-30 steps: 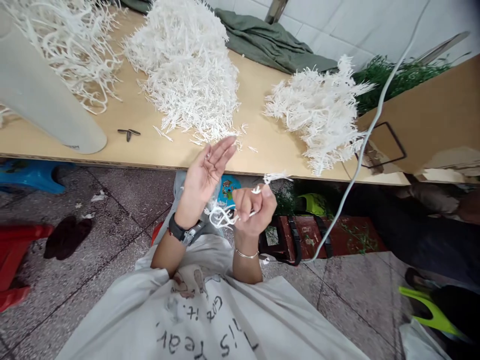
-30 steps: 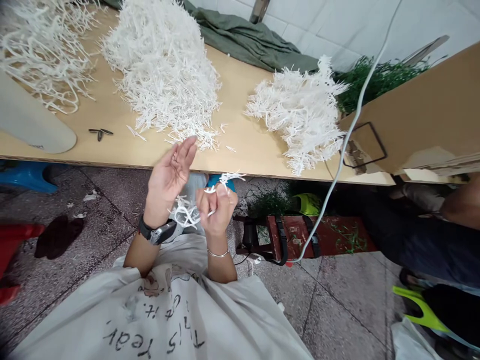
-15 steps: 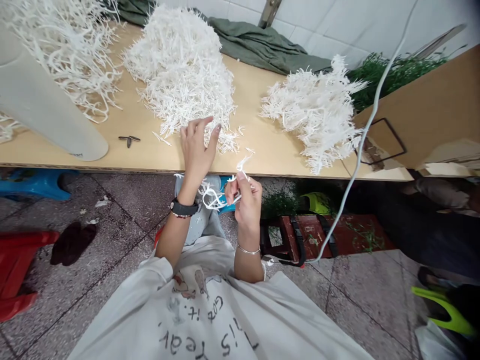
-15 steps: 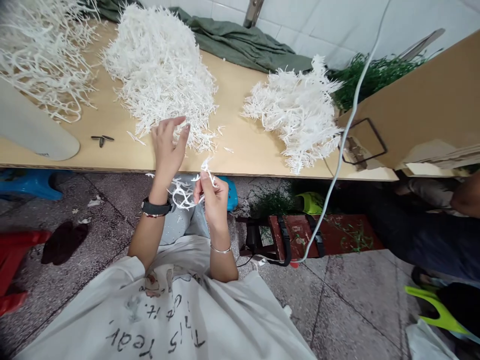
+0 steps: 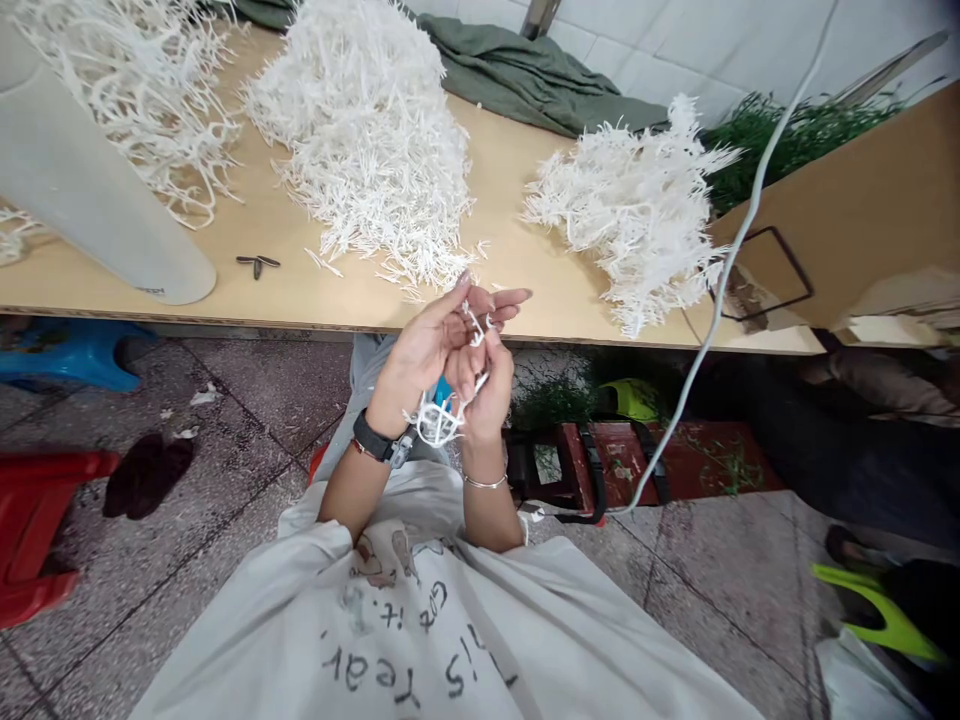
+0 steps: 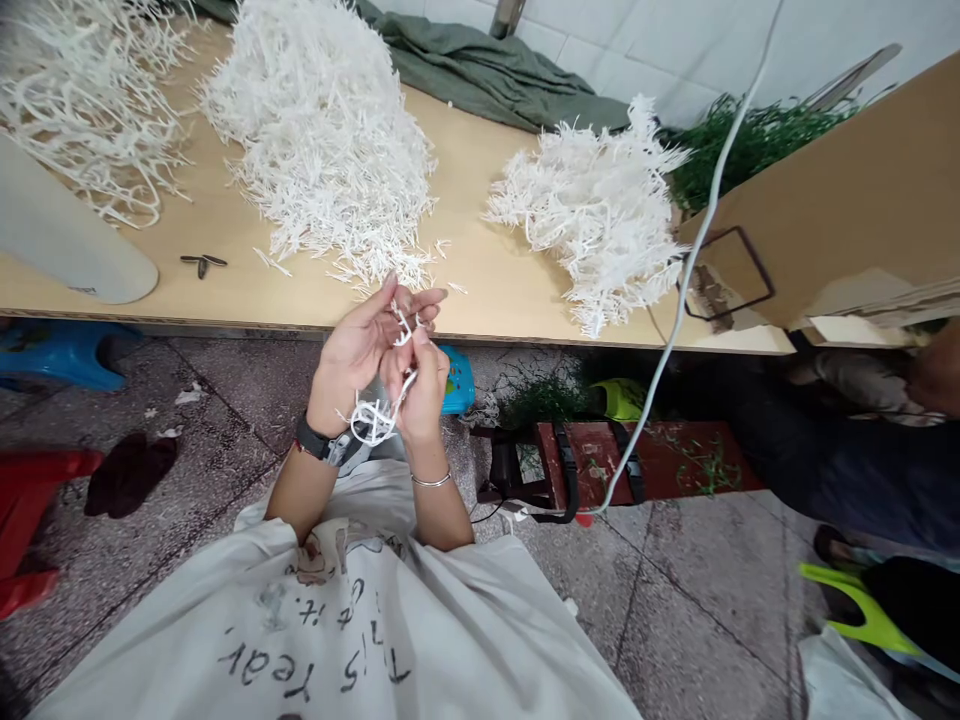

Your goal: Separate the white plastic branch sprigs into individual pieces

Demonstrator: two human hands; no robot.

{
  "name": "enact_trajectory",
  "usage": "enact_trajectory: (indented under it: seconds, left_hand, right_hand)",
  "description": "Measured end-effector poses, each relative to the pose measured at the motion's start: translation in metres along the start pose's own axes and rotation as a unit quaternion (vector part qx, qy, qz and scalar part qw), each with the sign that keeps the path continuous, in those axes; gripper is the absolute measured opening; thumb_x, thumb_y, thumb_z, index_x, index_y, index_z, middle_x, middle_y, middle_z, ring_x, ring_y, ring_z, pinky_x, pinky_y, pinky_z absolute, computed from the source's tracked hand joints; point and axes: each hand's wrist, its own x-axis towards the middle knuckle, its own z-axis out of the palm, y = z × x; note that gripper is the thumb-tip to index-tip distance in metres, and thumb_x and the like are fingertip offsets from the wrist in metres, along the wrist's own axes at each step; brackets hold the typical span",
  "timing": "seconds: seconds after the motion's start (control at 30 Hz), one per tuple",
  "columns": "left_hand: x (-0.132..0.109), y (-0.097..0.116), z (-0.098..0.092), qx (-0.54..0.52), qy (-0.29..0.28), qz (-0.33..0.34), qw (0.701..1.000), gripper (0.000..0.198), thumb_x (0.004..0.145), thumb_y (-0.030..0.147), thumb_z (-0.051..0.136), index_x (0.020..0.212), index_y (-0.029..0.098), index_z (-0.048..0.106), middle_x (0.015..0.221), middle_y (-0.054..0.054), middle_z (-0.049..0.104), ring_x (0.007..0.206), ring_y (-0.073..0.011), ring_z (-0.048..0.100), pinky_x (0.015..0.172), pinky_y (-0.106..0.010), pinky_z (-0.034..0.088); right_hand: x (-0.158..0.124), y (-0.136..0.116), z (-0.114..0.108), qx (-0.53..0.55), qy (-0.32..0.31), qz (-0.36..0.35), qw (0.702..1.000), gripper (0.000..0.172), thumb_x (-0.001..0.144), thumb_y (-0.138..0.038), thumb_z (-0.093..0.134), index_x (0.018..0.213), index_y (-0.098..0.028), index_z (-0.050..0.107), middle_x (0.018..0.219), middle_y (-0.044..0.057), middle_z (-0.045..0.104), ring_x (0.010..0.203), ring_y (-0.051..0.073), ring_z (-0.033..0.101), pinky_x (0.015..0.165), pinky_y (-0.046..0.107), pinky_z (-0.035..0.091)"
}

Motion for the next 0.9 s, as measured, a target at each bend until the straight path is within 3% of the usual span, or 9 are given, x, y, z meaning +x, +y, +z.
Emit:
enact_trajectory:
  seconds: [0.1,0.2,0.3,0.37,0.47,0.53,0.63,0.77,0.9]
  left_hand:
    - [0.006,0.006,-0.003,0.022,0.050,0.107,0.993,0.040,0.099,0.040,0.035,0.093,0.015,0.065,0.110,-0.008,0.070,0.115,-0.0261,0.063,0.074,-0.035,0.059]
    - [0.014,0.017,-0.013,0.057,0.082,0.190,0.977,0.045,0.101,0.036,0.025,0.092,0.018,0.065,0.107,-0.005,0.070,0.115,-0.0210,0.063,0.084,-0.037,0.055]
    - [0.025,0.020,-0.025,0.174,0.093,0.208,0.958,0.031,0.091,0.042,0.050,0.075,0.018,0.063,0.090,-0.005,0.071,0.098,-0.0194,0.067,0.088,-0.036,0.051]
    - [0.033,0.017,-0.032,0.297,0.131,0.224,0.919,0.019,0.077,0.036,0.069,0.070,0.019,0.062,0.082,-0.005,0.070,0.091,-0.0203,0.064,0.089,-0.036,0.048]
    - [0.042,0.013,-0.042,0.411,0.195,0.243,0.856,0.027,0.063,0.029,0.081,0.084,0.021,0.065,0.095,-0.006,0.069,0.097,-0.0238,0.059,0.091,-0.038,0.044]
    - [0.044,0.013,-0.046,0.431,0.211,0.255,0.840,0.028,0.072,0.038,0.075,0.094,0.021,0.066,0.103,-0.009,0.068,0.102,-0.0256,0.057,0.093,-0.040,0.042]
    - [0.041,0.016,-0.051,0.465,0.207,0.275,0.816,0.033,0.094,0.044,0.044,0.095,0.021,0.068,0.102,-0.010,0.068,0.104,-0.0255,0.056,0.098,-0.042,0.039]
    - [0.030,0.018,-0.056,0.580,0.216,0.306,0.724,0.040,0.098,0.038,0.034,0.113,0.015,0.063,0.122,-0.012,0.063,0.124,-0.0242,0.048,0.110,-0.045,0.033]
    - [0.023,0.017,-0.058,0.686,0.193,0.259,0.652,0.067,0.091,0.057,0.042,0.139,0.011,0.043,0.153,-0.018,0.033,0.148,-0.0325,0.015,0.116,-0.052,0.024]
  right_hand:
    - [-0.002,-0.006,-0.002,0.063,0.011,-0.025,0.998,0.049,0.085,-0.045,0.046,0.049,-0.024,0.020,0.028,-0.011,0.018,0.025,0.006,0.015,0.032,0.023,0.019]
    - [-0.003,-0.012,-0.007,0.082,0.045,-0.041,0.995,0.049,0.085,-0.044,0.048,0.049,-0.022,0.022,0.030,-0.010,0.021,0.028,0.006,0.019,0.035,0.022,0.025]
    - [-0.001,-0.016,-0.008,0.125,0.106,-0.034,0.986,0.039,0.088,-0.043,0.048,0.057,-0.021,0.040,0.041,-0.009,0.037,0.037,0.006,0.036,0.044,0.020,0.037]
    - [0.002,-0.018,-0.008,0.172,0.145,-0.024,0.974,0.031,0.090,-0.040,0.045,0.068,-0.021,0.053,0.056,-0.006,0.052,0.052,0.006,0.052,0.055,0.020,0.046]
    - [0.009,-0.025,-0.008,0.198,0.172,0.012,0.965,0.026,0.092,-0.032,0.041,0.079,-0.021,0.061,0.077,-0.002,0.065,0.070,0.008,0.062,0.067,0.023,0.052]
    - [0.013,-0.033,-0.010,0.205,0.170,0.032,0.963,0.026,0.091,-0.028,0.041,0.081,-0.021,0.064,0.082,-0.001,0.067,0.074,0.009,0.063,0.069,0.025,0.053]
    - [0.014,-0.050,-0.015,0.222,0.160,0.025,0.961,0.024,0.089,-0.025,0.043,0.083,-0.020,0.066,0.083,0.000,0.068,0.076,0.010,0.064,0.070,0.026,0.054]
    - [0.017,-0.084,-0.011,0.190,0.149,-0.117,0.963,0.021,0.086,-0.024,0.048,0.088,-0.019,0.068,0.079,-0.002,0.066,0.075,0.009,0.063,0.075,0.026,0.054]
    - [0.045,-0.109,0.022,0.113,0.162,-0.305,0.932,0.027,0.084,-0.024,0.042,0.084,-0.026,0.069,0.076,-0.003,0.062,0.075,0.011,0.062,0.078,0.028,0.053]
